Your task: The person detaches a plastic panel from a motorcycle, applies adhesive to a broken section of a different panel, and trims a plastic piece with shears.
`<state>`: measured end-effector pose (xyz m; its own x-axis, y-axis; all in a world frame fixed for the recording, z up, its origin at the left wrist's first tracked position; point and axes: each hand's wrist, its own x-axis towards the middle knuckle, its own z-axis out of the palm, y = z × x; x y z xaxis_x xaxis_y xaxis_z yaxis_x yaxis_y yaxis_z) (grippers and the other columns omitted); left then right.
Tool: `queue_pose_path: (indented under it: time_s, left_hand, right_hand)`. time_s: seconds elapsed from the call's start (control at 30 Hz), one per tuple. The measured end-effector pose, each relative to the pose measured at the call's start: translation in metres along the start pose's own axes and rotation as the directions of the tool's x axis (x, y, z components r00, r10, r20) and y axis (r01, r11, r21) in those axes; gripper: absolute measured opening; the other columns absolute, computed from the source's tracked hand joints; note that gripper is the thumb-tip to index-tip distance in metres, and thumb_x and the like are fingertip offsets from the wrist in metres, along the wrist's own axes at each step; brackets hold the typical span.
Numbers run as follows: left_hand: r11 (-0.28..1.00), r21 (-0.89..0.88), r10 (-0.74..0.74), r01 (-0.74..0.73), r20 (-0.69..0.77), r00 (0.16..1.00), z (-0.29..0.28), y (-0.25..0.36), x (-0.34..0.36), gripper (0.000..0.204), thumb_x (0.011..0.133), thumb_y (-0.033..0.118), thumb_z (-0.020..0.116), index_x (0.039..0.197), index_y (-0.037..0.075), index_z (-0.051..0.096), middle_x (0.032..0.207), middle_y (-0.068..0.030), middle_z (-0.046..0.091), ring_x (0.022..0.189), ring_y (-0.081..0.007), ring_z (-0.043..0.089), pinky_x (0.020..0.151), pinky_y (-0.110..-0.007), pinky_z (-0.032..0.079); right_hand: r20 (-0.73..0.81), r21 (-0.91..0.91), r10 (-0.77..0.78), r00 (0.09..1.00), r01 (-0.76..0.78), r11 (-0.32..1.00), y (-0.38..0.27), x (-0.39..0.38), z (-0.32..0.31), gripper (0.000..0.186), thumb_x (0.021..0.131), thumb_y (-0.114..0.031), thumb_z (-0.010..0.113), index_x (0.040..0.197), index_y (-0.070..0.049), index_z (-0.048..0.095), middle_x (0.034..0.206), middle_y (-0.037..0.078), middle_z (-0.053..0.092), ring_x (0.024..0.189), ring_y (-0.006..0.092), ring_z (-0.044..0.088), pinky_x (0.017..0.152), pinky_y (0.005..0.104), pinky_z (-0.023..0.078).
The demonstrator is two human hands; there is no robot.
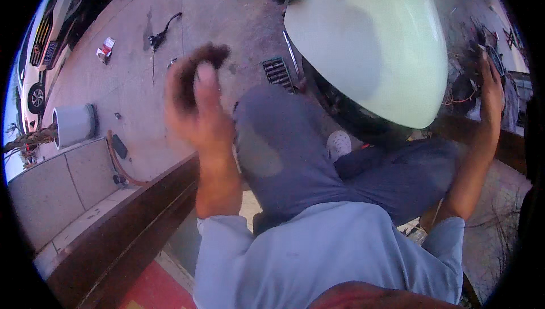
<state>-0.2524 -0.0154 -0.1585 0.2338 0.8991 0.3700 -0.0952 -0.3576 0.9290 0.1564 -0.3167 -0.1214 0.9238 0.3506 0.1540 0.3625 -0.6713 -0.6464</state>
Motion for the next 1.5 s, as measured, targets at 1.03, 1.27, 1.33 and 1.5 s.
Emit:
queue_pose_path:
  time_s: [1.03,1.27,1.33,1.5]
  left_hand:
    - [0.28,0.944,-0.529,0.172,0.002,0.849,-0.053,-0.409,-0.076,0.1,0.071,0.04,0.081,0.15,0.005,0.031,0.155,-0.0227,0.027,0.138,-0.047,0.029,0.116,-0.055,0.025]
    - [0.332,0.905,-0.555,-0.265,0.415,0.721,-0.149,-0.393,-0.063,0.065,0.08,0.06,0.064,0.109,0.002,0.068,0.109,-0.0174,0.066,0.1,-0.0361,0.063,0.085,-0.051,0.05]
    - [0.062,0.983,-0.62,0.175,-0.1,0.778,-0.099,-0.347,-0.051,0.075,0.075,0.058,0.072,0.112,-0.007,0.064,0.113,-0.024,0.064,0.104,-0.0379,0.061,0.092,-0.05,0.048]
    - [0.34,0.892,-0.701,0.299,0.029,0.713,-0.058,-0.183,0.041,0.063,0.083,0.04,0.07,0.124,-0.007,0.059,0.116,-0.0243,0.064,0.103,-0.0344,0.062,0.089,-0.047,0.049]
  right_hand:
    - [0.381,-0.742,-0.273,0.883,0.468,0.48,0.108,0.012,0.011,0.049,0.1,-0.025,0.041,0.141,0.003,0.044,0.145,0.023,0.045,0.135,0.0346,0.042,0.113,0.042,0.031]
    - [0.45,-0.206,-0.005,0.893,0.109,0.972,-0.064,-0.018,0.123,0.036,0.095,-0.024,0.05,0.115,0.002,0.063,0.109,0.024,0.066,0.104,0.0417,0.062,0.091,0.0449,0.049]
    - [0.404,-0.326,-0.012,0.915,0.157,0.932,-0.047,-0.031,0.099,0.056,0.096,-0.05,0.05,0.111,0.003,0.064,0.099,0.027,0.066,0.098,0.0431,0.063,0.086,0.0498,0.051]
    - [0.606,-0.405,0.306,0.734,-0.047,0.913,-0.086,-0.003,0.066,0.083,0.092,-0.07,0.039,0.121,0.005,0.059,0.122,0.028,0.057,0.107,0.0444,0.061,0.09,0.0511,0.051]
